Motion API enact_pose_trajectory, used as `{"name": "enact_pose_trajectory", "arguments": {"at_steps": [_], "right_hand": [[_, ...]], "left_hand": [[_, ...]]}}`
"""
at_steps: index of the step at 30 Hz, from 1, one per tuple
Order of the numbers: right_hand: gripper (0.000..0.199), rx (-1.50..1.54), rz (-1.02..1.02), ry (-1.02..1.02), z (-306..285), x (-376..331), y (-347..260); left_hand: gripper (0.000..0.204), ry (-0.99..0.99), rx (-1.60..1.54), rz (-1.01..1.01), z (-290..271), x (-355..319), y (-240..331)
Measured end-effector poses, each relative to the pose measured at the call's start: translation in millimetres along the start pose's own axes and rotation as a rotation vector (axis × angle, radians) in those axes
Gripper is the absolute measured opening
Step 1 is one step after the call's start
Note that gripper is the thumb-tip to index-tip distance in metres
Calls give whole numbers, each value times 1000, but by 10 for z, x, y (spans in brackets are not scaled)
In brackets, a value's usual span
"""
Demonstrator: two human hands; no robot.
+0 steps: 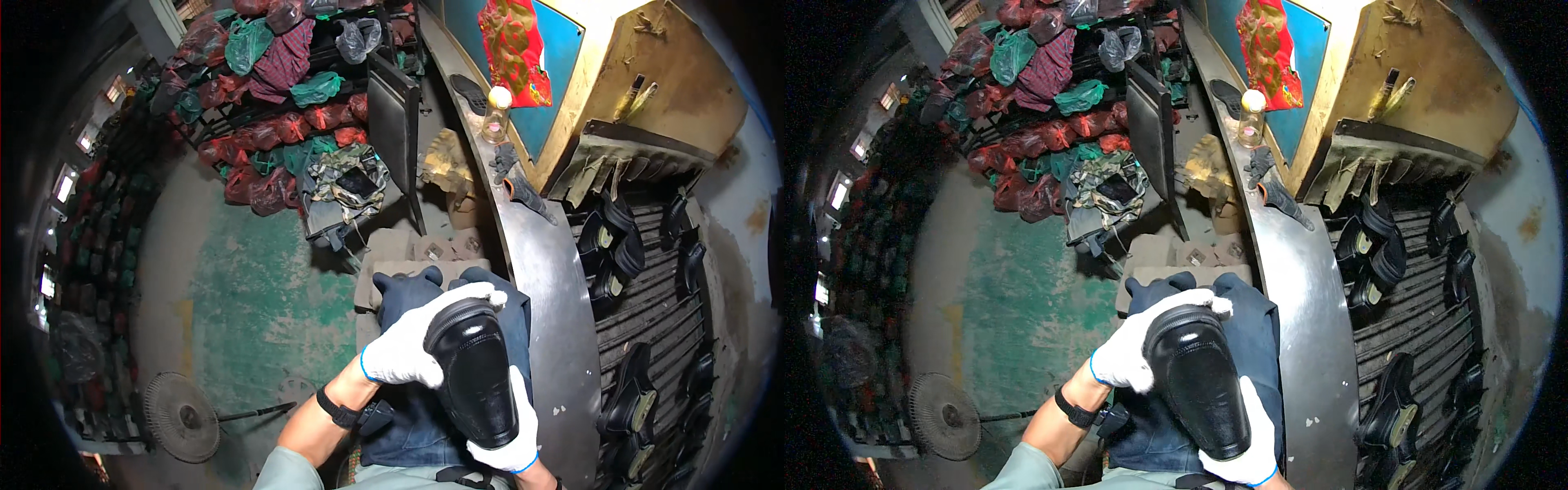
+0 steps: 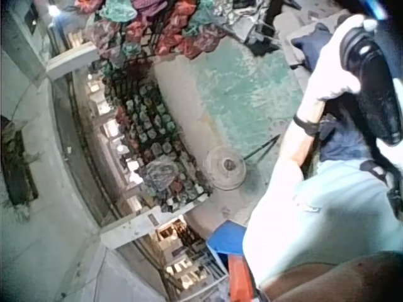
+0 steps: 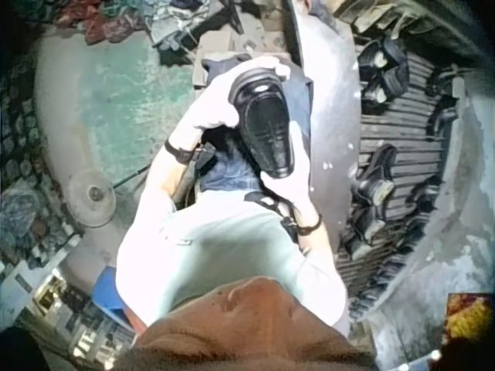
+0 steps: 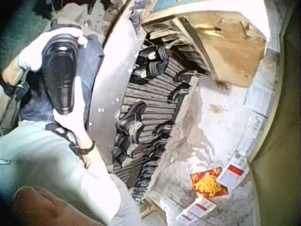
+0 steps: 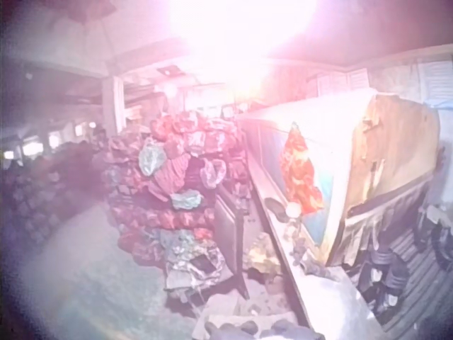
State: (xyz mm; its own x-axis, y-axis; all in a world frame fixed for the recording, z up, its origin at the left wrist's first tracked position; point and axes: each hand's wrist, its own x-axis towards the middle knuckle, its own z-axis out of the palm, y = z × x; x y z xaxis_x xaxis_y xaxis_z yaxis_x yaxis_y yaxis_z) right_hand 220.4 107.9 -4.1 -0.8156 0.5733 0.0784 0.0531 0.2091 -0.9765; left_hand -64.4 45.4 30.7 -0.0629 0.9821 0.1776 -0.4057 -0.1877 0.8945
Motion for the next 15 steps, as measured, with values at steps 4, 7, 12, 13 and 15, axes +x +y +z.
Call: {"name": "enact_pose_trajectory", "arguments": {"at_steps": [4, 7, 12, 13, 15], "right_hand": [[133, -121, -87, -33, 41, 115, 335], [128, -60, -115, -76, 23, 323, 724], [128, 704, 159, -270, -331, 898, 462], [128, 856, 146, -246, -343, 938, 362], [122, 1055, 140, -215, -295, 1052, 101]], "left_hand": [[103, 13, 468, -159, 255, 181, 705], [92, -47, 947, -84, 448, 268, 1092], [53, -585, 1508, 516, 872, -496, 222], [55, -641, 1496, 477, 907, -711, -129], [56, -760, 1517, 405, 891, -1049, -807]]}}
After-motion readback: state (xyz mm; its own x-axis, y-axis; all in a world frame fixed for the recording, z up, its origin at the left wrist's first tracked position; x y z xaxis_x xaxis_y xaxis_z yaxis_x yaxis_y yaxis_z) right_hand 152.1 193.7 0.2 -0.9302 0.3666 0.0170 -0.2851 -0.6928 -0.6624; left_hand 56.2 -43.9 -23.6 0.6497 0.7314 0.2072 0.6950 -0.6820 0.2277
